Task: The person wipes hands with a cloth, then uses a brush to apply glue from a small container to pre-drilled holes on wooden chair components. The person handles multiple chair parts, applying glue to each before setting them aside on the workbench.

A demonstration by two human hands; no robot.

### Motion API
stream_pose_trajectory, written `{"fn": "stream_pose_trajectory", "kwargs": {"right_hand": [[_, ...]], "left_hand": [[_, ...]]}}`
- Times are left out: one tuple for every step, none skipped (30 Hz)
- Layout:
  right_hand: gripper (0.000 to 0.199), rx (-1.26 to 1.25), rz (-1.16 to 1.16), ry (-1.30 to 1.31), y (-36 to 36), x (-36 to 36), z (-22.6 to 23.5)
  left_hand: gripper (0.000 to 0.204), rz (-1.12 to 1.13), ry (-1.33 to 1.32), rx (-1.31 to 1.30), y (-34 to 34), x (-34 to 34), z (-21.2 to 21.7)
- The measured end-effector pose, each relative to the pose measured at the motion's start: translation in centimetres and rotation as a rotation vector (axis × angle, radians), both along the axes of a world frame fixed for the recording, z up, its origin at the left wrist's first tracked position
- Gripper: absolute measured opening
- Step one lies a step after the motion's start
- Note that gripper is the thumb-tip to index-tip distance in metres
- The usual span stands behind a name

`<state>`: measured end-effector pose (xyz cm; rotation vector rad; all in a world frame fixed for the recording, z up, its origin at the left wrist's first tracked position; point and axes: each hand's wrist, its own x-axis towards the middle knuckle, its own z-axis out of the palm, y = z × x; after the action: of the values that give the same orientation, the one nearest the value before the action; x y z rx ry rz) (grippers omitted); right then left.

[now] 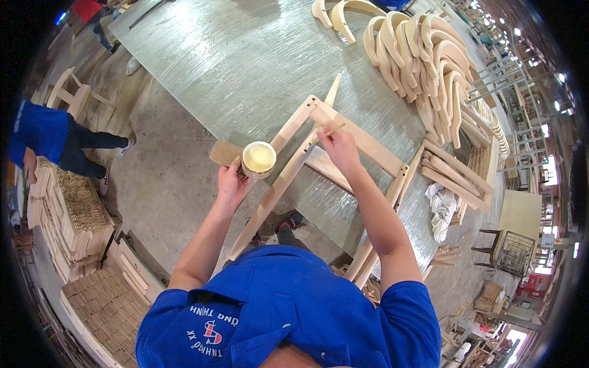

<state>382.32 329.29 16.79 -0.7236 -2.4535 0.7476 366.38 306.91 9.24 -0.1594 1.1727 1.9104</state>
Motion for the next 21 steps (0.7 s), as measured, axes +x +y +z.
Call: {"fn": "stream_pose_trajectory", "kwargs": {"right_hand": [[0.020, -0.044, -0.017, 0.017, -0.2, 0.2, 0.3], [0.021, -0.088, -0.035, 0.033, -0.4, 0.4, 0.6], [0.021, -0.132, -0.052, 0.050, -0.7, 0.5, 0.8], [0.020, -0.143, -0.048, 0.075, -1.0, 0.7, 0.9], [0.020, -0.154, -0.043, 0.101, -1.4, 0.8, 1.0], [0.020, -0.165, -0.036, 0.126, -1.7, 0.7, 1.1], [0.019, -0.190, -0.040, 0.158, -1.8, 0.9, 0.7], [0.019, -0.218, -0.044, 0.188, -2.0, 1.1, -0.2], [0.019, -0.246, -0.048, 0.217, -2.0, 1.5, -1.0], [0.019, -0.237, -0.057, 0.199, -2.0, 1.4, -0.9], [0.019, -0.229, -0.065, 0.180, -1.8, 1.2, -0.8], [0.019, -0.220, -0.075, 0.160, -1.7, 1.1, -0.8], [0.019, -0.210, -0.084, 0.160, -1.6, 1.1, -0.9], [0.019, -0.200, -0.094, 0.159, -1.5, 1.2, -1.0], [0.020, -0.190, -0.105, 0.159, -1.4, 1.4, -1.1], [0.018, -0.159, -0.081, 0.096, -1.7, 1.1, -0.9], [0.017, -0.128, -0.057, 0.033, -2.0, 0.8, -0.7], [0.016, -0.097, -0.032, -0.029, -2.3, 0.6, -0.5], [0.014, -0.024, 0.020, -0.032, -2.4, 0.5, -0.4], [0.013, 0.048, 0.072, -0.035, -2.5, 0.3, -0.3], [0.012, 0.120, 0.126, -0.037, -2.6, 0.1, -0.1]], "left_hand": [[0.022, 0.003, -0.005, -0.003, 0.0, 0.0, 0.1], [0.021, 0.007, -0.010, -0.005, 0.0, 0.1, 0.2], [0.021, 0.011, -0.015, -0.008, 0.0, 0.1, 0.3], [0.021, 0.020, -0.022, -0.012, 0.0, 0.2, 0.3], [0.021, 0.030, -0.029, -0.017, 0.0, 0.2, 0.4], [0.021, 0.042, -0.035, -0.022, -0.1, 0.3, 0.4], [0.021, 0.030, -0.037, -0.006, 0.1, 0.4, 0.6], [0.021, 0.019, -0.041, 0.007, 0.3, 0.7, 0.7], [0.021, 0.007, -0.045, 0.019, 0.4, 0.9, 0.7], [0.021, 0.000, -0.037, 0.029, 0.2, 0.7, 0.5], [0.021, -0.008, -0.029, 0.038, 0.1, 0.5, 0.3], [0.021, -0.016, -0.022, 0.047, -0.1, 0.4, 0.1], [0.020, -0.018, -0.021, 0.044, -0.1, 0.5, 0.2], [0.020, -0.020, -0.020, 0.042, 0.0, 0.6, 0.3], [0.019, -0.024, -0.020, 0.039, 0.1, 0.8, 0.4], [0.019, -0.013, -0.027, 0.037, -0.1, 0.7, 0.2], [0.019, -0.003, -0.034, 0.035, -0.4, 0.7, -0.1], [0.018, 0.008, -0.041, 0.033, -0.6, 0.7, -0.4], [0.019, -0.005, -0.031, 0.025, -0.7, 0.7, -0.5], [0.019, -0.017, -0.022, 0.016, -0.9, 0.7, -0.7], [0.019, -0.027, -0.012, 0.006, -1.2, 0.6, -0.8]]}}
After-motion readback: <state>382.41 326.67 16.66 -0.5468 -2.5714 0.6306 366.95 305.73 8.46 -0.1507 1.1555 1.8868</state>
